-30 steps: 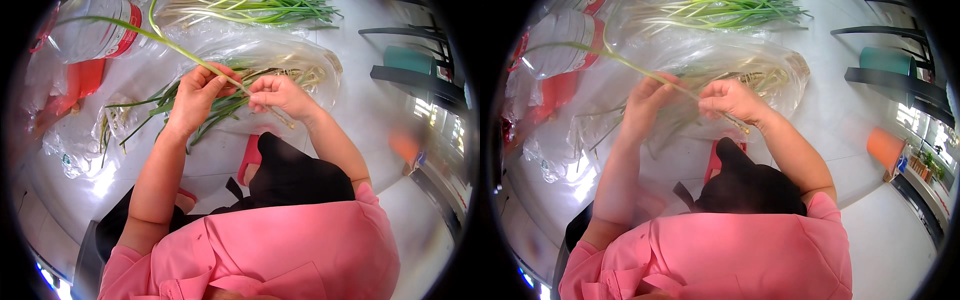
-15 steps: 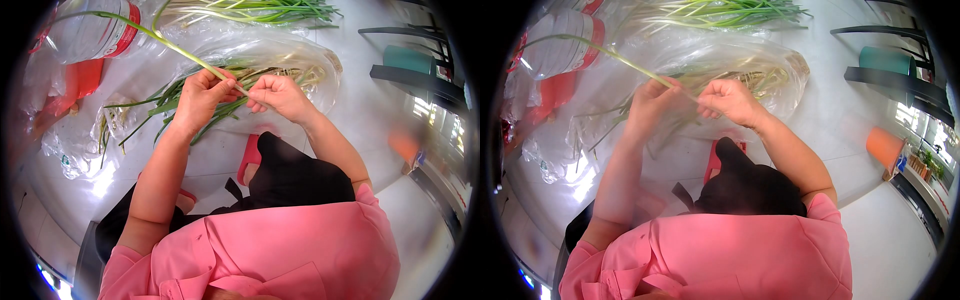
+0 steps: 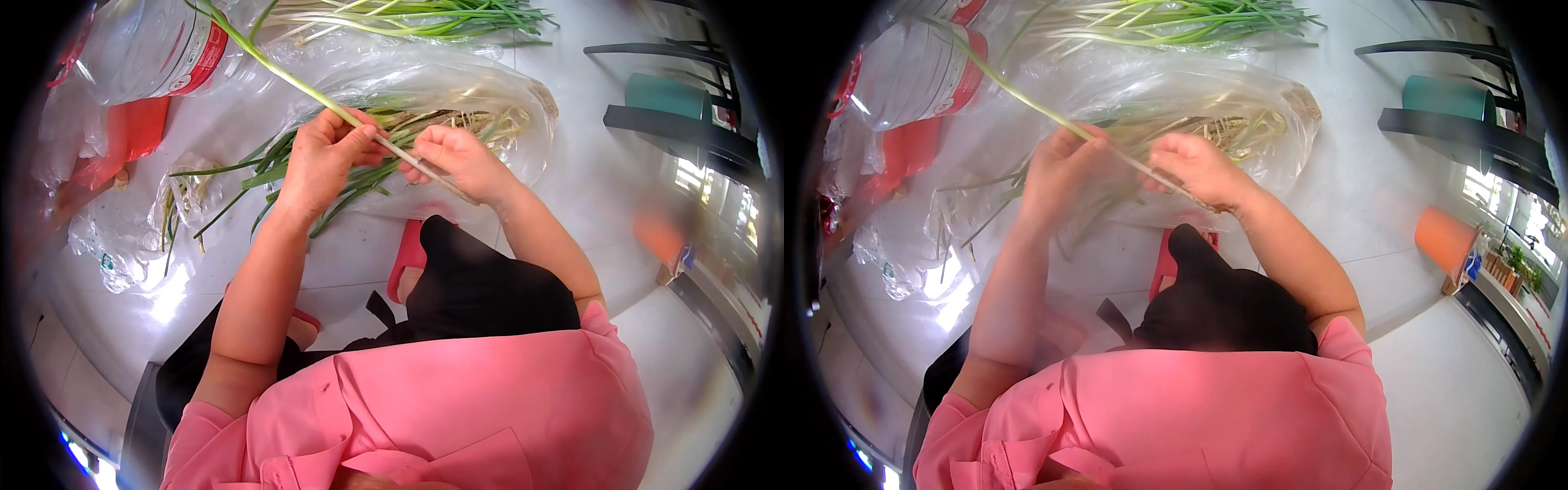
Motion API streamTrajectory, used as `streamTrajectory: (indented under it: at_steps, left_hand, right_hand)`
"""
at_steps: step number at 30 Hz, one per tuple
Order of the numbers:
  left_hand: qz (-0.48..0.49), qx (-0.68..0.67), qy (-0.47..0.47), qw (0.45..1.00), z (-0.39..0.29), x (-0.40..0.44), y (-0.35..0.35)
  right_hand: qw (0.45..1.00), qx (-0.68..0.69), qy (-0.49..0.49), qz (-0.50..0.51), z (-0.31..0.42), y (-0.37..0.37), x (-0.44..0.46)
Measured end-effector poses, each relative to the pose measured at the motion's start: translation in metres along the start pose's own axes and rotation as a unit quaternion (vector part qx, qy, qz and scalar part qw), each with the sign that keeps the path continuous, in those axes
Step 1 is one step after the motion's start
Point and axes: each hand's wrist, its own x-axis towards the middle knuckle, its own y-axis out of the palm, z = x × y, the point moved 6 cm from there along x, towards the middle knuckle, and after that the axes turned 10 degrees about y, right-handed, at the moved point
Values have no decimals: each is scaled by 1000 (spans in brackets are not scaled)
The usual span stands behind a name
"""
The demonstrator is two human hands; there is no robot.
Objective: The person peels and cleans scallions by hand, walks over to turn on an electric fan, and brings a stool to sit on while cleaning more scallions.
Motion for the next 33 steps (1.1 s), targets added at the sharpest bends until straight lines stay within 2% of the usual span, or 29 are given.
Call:
streamTrajectory:
  at_steps: [5,7,10,18,21,22,23,24,25,27,28,30,31,33]
  left_hand:
    - [9,-28,11,1000,3,4,-5]
    - [-4,-40,9,999,8,5,-8]
    - [-24,-51,2,998,6,6,-13]
    - [-74,-40,4,996,7,10,-35]
    - [-90,-19,1,996,5,11,-44]
    - [-91,-17,-1,996,5,11,-45]
    - [-91,-15,-3,996,4,11,-46]
    - [-91,-15,-4,996,1,10,-44]
    - [-90,-10,-4,996,-2,10,-40]
    - [-89,-6,-5,996,-4,9,-37]
    - [-83,-4,-4,997,-3,9,-37]
    - [-78,-1,-3,997,-4,9,-36]
    - [-86,-9,-9,996,-5,9,-36]
    - [-94,-18,-16,995,-7,8,-36]
  right_hand:
    - [993,120,-6,7,-8,-13,2]
    - [972,228,-18,61,-7,-12,1]
    - [970,233,-59,43,-11,-22,2]
    - [975,215,-43,-40,-35,-88,-9]
    - [969,19,13,-246,-44,-124,-17]
    - [969,19,13,-246,-47,-124,-16]
    - [923,-233,-55,-300,-36,-122,-18]
    - [810,-468,-118,-332,-27,-111,-19]
    - [811,-467,-117,-332,-26,-104,-19]
    - [737,-500,-222,-397,-5,-76,-30]
    - [737,-500,-222,-397,4,-68,-33]
    - [752,-540,-32,-377,6,-67,-28]
    - [752,-540,-33,-377,6,-67,-27]
    - [726,-549,-173,-377,15,-60,-30]
